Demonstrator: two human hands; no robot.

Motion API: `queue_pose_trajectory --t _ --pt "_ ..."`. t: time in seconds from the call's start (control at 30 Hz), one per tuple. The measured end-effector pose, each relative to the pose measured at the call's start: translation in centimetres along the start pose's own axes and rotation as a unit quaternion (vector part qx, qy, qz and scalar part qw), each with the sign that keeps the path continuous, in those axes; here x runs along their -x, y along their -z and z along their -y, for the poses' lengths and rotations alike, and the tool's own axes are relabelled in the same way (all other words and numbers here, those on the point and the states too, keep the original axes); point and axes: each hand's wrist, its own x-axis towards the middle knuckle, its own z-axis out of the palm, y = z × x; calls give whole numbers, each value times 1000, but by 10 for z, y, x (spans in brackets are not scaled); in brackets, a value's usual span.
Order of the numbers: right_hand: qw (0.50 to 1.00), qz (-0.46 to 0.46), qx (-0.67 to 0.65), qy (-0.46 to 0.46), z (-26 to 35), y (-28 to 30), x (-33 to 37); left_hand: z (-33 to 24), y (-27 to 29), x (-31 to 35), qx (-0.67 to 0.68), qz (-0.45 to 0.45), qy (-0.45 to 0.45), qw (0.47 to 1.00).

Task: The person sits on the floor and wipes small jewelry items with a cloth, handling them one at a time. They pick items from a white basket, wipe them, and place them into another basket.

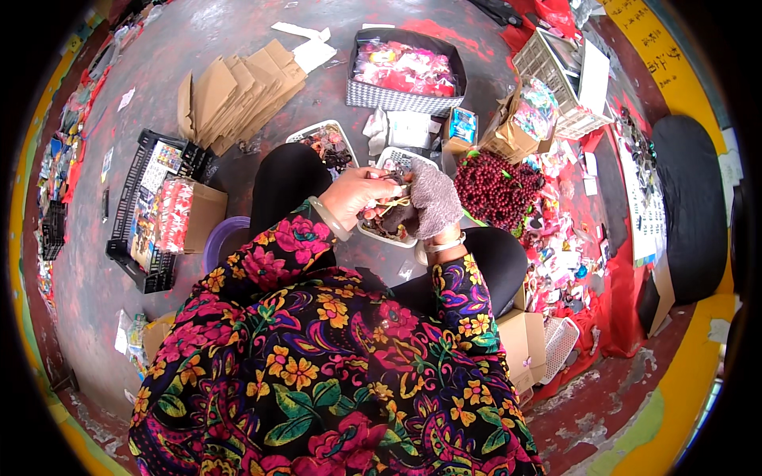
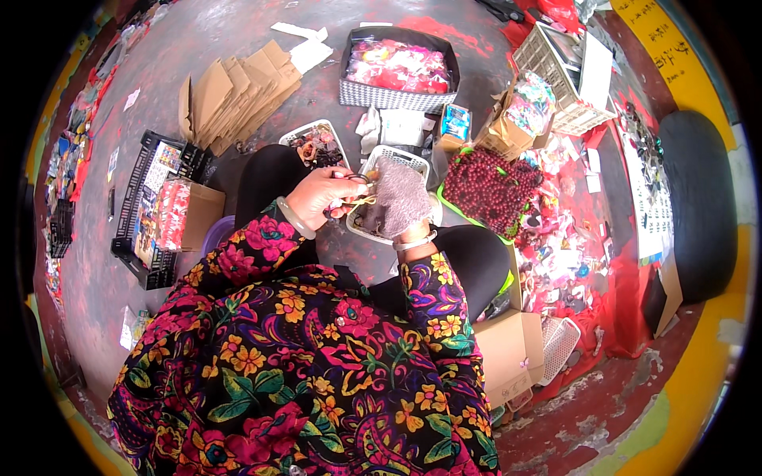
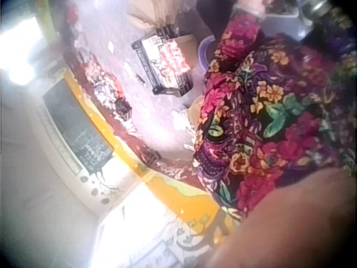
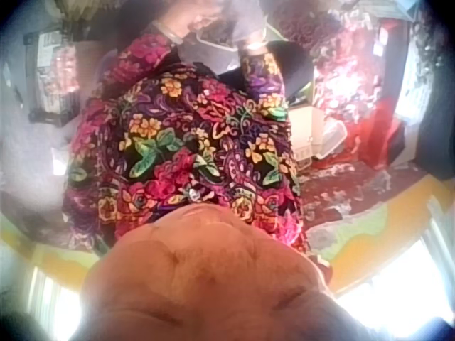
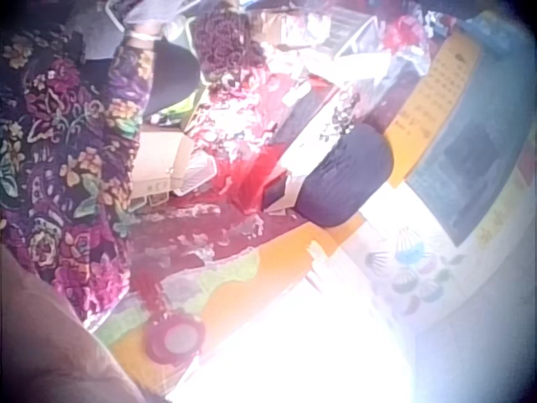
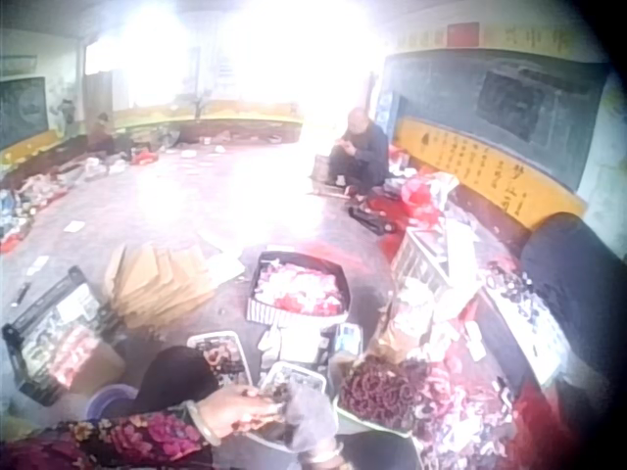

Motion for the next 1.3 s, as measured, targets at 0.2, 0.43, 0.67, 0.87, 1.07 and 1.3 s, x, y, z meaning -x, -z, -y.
queue_pose_trajectory --t 0.2,0.43,0.67,0.87,1.07,1.3 --pt "994 -43 -27 101 5 12 -8 -9 5 2 -42 -3 -4 999" --pt "993 -20 38 110 1 0 8 -3 2 1 -69 -23 1 997" --pt "964 -64 -254 -47 -23 -31 21 3 -3 -3 -60 8 16 998" --pt "1000 10 -9 -21 -5 -9 11 4 1 -1 -53 45 30 997" --pt "856 -20 -471 -212 -34 -42 15 1 5 -1 -7 84 20 996" --pt "943 -45 -328 -23 -11 -10 6 -10 15 1 16 45 12 999"
